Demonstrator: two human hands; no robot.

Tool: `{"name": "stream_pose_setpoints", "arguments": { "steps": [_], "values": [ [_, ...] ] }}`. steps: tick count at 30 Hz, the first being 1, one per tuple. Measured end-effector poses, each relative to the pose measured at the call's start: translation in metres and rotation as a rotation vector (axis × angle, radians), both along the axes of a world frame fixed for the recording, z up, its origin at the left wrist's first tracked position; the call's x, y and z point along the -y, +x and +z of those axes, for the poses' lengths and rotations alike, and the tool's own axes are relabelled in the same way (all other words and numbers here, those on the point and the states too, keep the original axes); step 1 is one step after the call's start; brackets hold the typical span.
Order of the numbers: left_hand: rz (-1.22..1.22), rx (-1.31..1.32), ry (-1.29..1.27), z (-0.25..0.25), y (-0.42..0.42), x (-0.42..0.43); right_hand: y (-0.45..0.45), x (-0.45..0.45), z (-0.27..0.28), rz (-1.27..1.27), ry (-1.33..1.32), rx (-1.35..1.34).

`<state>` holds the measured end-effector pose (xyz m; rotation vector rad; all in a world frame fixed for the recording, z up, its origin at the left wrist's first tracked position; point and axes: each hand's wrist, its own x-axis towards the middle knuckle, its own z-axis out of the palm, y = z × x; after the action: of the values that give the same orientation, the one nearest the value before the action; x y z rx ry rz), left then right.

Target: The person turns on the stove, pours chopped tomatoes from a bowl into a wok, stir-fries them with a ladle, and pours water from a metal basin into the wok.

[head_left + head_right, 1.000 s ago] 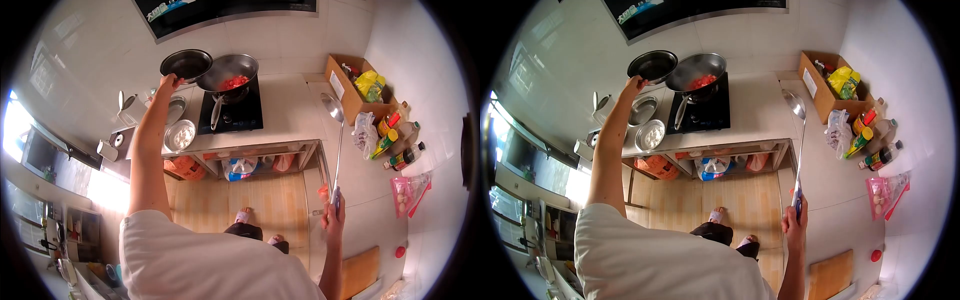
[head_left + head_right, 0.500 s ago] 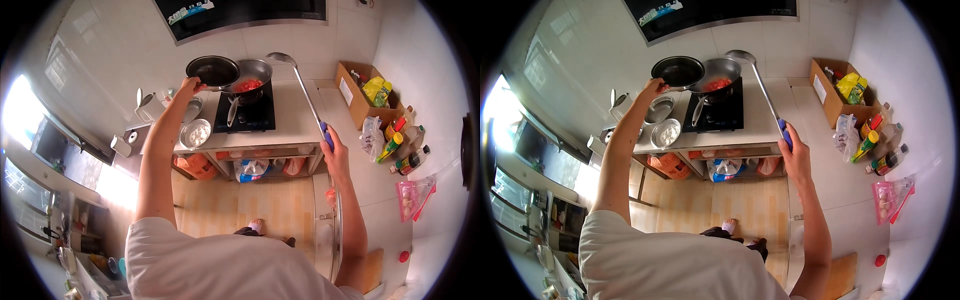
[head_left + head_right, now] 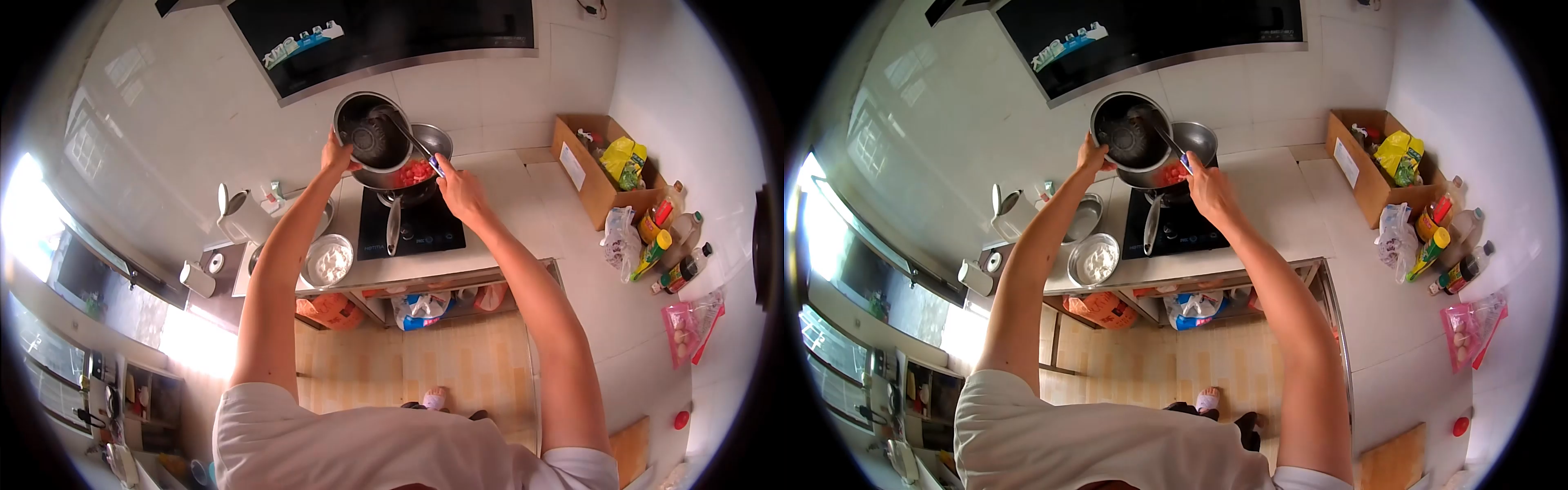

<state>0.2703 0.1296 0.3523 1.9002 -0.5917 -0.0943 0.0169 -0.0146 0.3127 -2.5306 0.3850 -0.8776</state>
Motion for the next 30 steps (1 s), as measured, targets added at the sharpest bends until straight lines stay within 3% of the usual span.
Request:
{"name": "stream_pose_setpoints", "arguments": {
  "steps": [4,7,10,13,18,22,30],
  "values": [
    [0.114,0.293,0.257,0.012,0.005,0.006,0.005,0.008,-0.012,-0.008,-0.119,-0.107],
    [0.228,0.611,0.354,-0.014,0.045,0.016,0.001,0.004,-0.006,-0.037,-0.193,-0.236],
    [0.256,0.661,0.423,-0.007,0.041,0.013,-0.006,0.01,-0.006,-0.045,-0.263,-0.206],
    [0.197,0.589,0.355,-0.019,0.071,0.014,-0.007,0.016,-0.006,-0.079,-0.226,-0.083],
    [0.039,0.384,0.23,-0.002,0.046,0.013,0.034,0.014,0.007,-0.115,-0.196,0.07],
    [-0.036,0.385,0.153,0.009,0.033,0.008,0.05,0.011,0.004,-0.122,-0.217,-0.016],
    [0.05,0.781,0.314,0.005,0.045,0.012,0.021,0.004,0.006,-0.053,-0.21,-0.152]
  ]
}}
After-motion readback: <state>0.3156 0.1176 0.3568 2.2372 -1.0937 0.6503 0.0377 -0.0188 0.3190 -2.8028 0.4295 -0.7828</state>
